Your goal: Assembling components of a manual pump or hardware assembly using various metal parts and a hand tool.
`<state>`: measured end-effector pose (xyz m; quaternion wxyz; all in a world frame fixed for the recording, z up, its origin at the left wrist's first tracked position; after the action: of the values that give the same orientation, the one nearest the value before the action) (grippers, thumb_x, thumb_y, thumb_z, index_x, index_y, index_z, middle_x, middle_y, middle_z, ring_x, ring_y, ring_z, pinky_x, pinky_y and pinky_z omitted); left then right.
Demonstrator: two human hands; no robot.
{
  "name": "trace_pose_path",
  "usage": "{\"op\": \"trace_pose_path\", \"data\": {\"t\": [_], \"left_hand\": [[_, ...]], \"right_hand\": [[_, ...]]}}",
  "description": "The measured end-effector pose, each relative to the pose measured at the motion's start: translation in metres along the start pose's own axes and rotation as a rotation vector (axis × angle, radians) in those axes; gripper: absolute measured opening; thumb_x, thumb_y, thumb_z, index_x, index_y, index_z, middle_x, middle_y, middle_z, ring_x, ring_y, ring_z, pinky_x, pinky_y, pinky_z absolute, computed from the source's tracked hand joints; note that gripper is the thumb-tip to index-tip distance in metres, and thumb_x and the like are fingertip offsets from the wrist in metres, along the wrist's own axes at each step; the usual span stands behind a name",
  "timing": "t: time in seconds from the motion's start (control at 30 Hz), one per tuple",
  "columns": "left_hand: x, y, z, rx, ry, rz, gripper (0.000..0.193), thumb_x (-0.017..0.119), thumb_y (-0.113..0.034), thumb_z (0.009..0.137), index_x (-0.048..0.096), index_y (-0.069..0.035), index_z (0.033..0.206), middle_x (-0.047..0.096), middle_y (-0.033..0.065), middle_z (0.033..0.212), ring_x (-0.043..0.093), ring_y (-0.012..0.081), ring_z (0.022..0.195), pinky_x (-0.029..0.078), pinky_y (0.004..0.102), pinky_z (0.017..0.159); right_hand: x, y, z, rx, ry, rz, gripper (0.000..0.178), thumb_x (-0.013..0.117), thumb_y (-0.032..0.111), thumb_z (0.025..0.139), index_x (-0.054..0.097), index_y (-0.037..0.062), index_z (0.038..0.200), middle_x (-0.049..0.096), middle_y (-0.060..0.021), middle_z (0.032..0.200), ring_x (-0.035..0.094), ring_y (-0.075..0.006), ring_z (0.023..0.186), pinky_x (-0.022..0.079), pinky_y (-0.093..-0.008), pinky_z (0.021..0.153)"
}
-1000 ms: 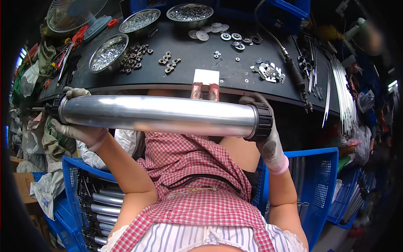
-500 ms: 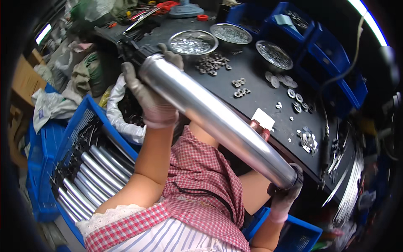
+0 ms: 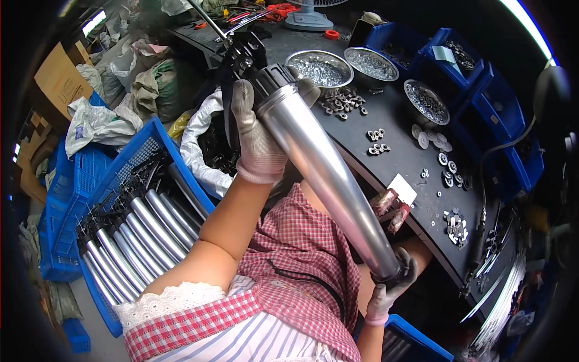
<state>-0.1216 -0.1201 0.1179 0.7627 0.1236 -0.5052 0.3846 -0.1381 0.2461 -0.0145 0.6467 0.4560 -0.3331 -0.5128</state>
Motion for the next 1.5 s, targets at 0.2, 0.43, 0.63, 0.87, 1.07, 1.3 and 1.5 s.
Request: {"op": "trace_pose_path", "data": {"t": [0.2,0.43,0.63,0.87,1.07,1.3,1.5], "left_hand": [[-0.002,-0.003,0.009,-0.016,0.099,-0.057,0.069,0.051,-0.056,0.088,0.049,0.004,0.123,0.055,0.0225,0.115,0.06,0.0367,0.104,0.044,0.0511,0.1],[0.004,0.015,0.009,-0.065,0.002,-0.024,0.067,0.053,-0.059,0.085,0.054,0.0,0.117,0.059,0.0184,0.109,0.059,0.0336,0.104,0.045,0.048,0.098],[-0.01,0.009,0.016,0.003,-0.029,-0.018,0.065,0.058,-0.057,0.082,0.057,-0.001,0.114,0.061,0.0173,0.104,0.06,0.0342,0.099,0.045,0.0518,0.097],[-0.011,0.008,0.015,0.013,0.086,-0.034,0.08,0.054,-0.063,0.082,0.046,0.008,0.118,0.056,0.0202,0.11,0.056,0.0326,0.108,0.032,0.0486,0.11],[0.002,0.022,0.013,-0.022,0.1,-0.168,0.071,0.056,-0.058,0.082,0.05,-0.001,0.125,0.059,0.022,0.112,0.058,0.0386,0.107,0.035,0.0566,0.105],[-0.015,0.035,0.015,-0.065,0.072,-0.336,0.073,0.062,-0.054,0.081,0.046,0.001,0.126,0.056,0.019,0.115,0.055,0.0336,0.11,0.032,0.0539,0.108],[-0.02,0.041,0.017,-0.139,0.258,-0.442,0.078,0.066,-0.053,0.079,0.042,0.004,0.127,0.054,0.02,0.118,0.051,0.0332,0.118,0.027,0.0473,0.114]], "right_hand": [[0.047,-0.083,-0.085,1.237,0.428,0.752,0.082,0.049,0.075,0.077,0.043,0.0087,0.124,0.056,-0.0052,0.099,0.051,-0.016,0.057,0.043,-0.0313,0.047],[-0.016,0.034,-0.023,-0.35,-0.212,-0.213,0.094,0.064,0.065,0.076,0.019,0.0121,0.14,0.047,-0.0143,0.118,0.055,-0.0206,0.098,0.05,-0.0325,0.076],[0.012,-0.023,-0.029,0.601,-0.056,0.433,0.086,0.058,0.067,0.079,0.029,0.0095,0.136,0.053,-0.0117,0.111,0.057,-0.0207,0.08,0.048,-0.0322,0.065],[0.012,-0.028,-0.023,0.532,-0.063,0.379,0.08,0.051,0.075,0.076,0.045,0.0098,0.122,0.061,-0.0104,0.088,0.048,-0.0113,0.046,0.036,-0.0229,0.037],[-0.004,0.014,-0.012,0.32,-0.062,0.295,0.099,0.06,0.073,0.072,0.028,0.0046,0.137,0.049,-0.013,0.122,0.059,-0.0223,0.092,0.052,-0.0298,0.07],[-0.014,0.063,-0.032,-0.561,-0.039,-0.367,0.079,0.065,0.067,0.072,0.038,0.0066,0.116,0.046,-0.0099,0.106,0.05,-0.0268,0.091,0.041,-0.0385,0.075],[-0.017,-0.014,-0.027,0.365,-0.146,0.157,0.07,0.053,0.071,0.077,0.049,0.0073,0.106,0.053,-0.0128,0.078,0.048,-0.02,0.057,0.037,-0.0292,0.048]]}}
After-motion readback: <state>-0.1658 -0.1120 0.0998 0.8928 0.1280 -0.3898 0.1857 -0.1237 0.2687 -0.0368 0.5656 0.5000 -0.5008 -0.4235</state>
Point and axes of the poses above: each hand's wrist, its own z-axis towards the middle knuckle, its own x-axis out of the palm, y = z × x, the point moved 10 cm from there along z, towards the middle knuckle
